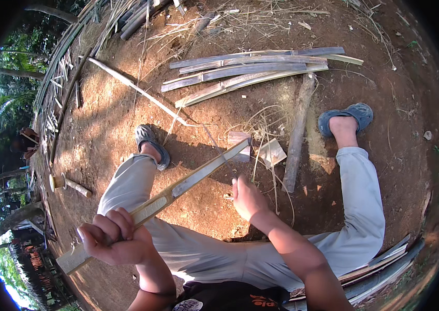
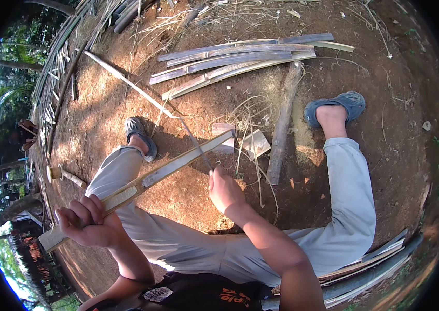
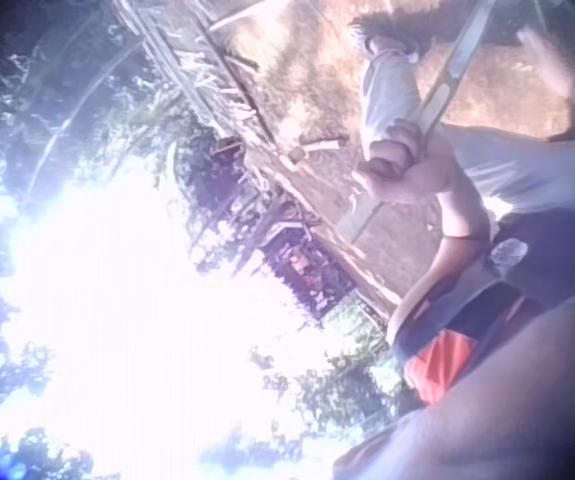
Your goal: The person sits on the ground and uses a machete to split long bamboo poles into thin strips. They repeatedly strike the bamboo against a wooden block to drive the blade through the material, then pull the strips apart and set them aside.
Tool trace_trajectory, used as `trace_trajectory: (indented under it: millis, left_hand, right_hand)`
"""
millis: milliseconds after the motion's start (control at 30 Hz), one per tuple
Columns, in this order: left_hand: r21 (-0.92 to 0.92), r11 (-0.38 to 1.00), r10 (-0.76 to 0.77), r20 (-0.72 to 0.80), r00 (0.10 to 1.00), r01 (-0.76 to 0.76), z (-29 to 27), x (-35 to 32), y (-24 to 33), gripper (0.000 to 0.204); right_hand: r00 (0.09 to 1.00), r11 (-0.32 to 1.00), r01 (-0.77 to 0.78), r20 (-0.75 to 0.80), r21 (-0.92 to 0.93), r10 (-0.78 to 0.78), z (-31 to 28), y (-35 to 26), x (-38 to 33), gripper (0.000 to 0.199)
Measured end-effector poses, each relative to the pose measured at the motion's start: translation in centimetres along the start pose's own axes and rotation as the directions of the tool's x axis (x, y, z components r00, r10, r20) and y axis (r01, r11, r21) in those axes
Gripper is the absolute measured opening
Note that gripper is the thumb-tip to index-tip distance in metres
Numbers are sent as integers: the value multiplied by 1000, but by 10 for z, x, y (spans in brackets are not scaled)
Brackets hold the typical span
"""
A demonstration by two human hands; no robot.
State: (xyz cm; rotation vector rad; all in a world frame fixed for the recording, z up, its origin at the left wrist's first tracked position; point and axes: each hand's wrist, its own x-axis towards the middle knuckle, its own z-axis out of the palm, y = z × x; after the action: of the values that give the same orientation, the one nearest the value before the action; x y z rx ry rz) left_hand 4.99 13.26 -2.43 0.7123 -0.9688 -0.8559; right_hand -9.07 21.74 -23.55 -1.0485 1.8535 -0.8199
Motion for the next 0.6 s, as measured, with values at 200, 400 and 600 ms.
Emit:
trace_trajectory:
  millis: [200,400,600]
  left_hand:
    - [-157,987,34,440,897,39,-19,3,1,44]
    - [-95,995,50,412,910,-12,-22,-6,3,45]
    - [-78,997,25,328,944,1,-17,-7,3,47]
  right_hand:
    - [902,903,428,66,-32,-426,-29,-68,-57,21]
    - [993,978,-113,5,-176,115,-19,14,1,35]
    - [956,949,265,-82,-168,-282,2,-3,-36,16]
